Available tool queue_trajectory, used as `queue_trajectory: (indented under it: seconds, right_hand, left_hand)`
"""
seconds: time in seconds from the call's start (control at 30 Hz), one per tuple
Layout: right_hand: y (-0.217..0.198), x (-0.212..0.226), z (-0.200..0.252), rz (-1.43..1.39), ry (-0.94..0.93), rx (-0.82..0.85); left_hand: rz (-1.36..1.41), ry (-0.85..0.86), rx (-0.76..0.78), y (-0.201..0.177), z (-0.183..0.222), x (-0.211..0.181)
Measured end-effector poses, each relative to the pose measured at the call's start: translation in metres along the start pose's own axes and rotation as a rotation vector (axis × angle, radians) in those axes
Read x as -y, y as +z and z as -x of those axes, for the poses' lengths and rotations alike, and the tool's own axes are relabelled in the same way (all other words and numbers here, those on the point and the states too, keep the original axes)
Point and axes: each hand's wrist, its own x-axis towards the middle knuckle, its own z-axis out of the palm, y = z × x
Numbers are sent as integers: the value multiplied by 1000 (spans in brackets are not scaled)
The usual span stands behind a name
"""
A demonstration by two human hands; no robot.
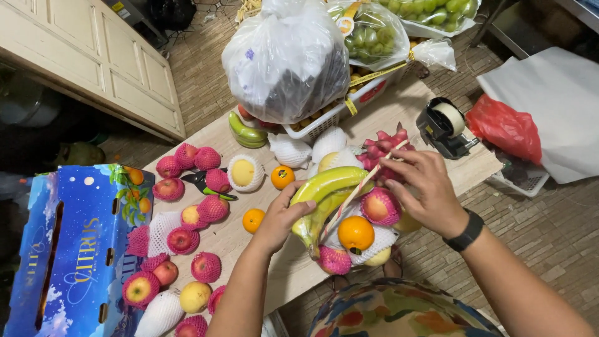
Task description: Arranging various fruits like apples, oranges, and dragon fruit into a decorative basket, including applying protective foam sleeves.
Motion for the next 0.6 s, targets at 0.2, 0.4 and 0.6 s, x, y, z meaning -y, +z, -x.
queue_trajectory:
  seconds: [0.2,0.4,0.6]
  right_hand:
    - [11,-10,-15,34,-81,54]
    - [13,-26,-25,-93,-127,110]
    - [5,-12,-41,-200,-151,209]
  left_hand:
    - [-69,16,40,3,-9,-6]
    - [-79,7,53,4,-5,-10]
    - [-128,101,39,-1,-2,-3]
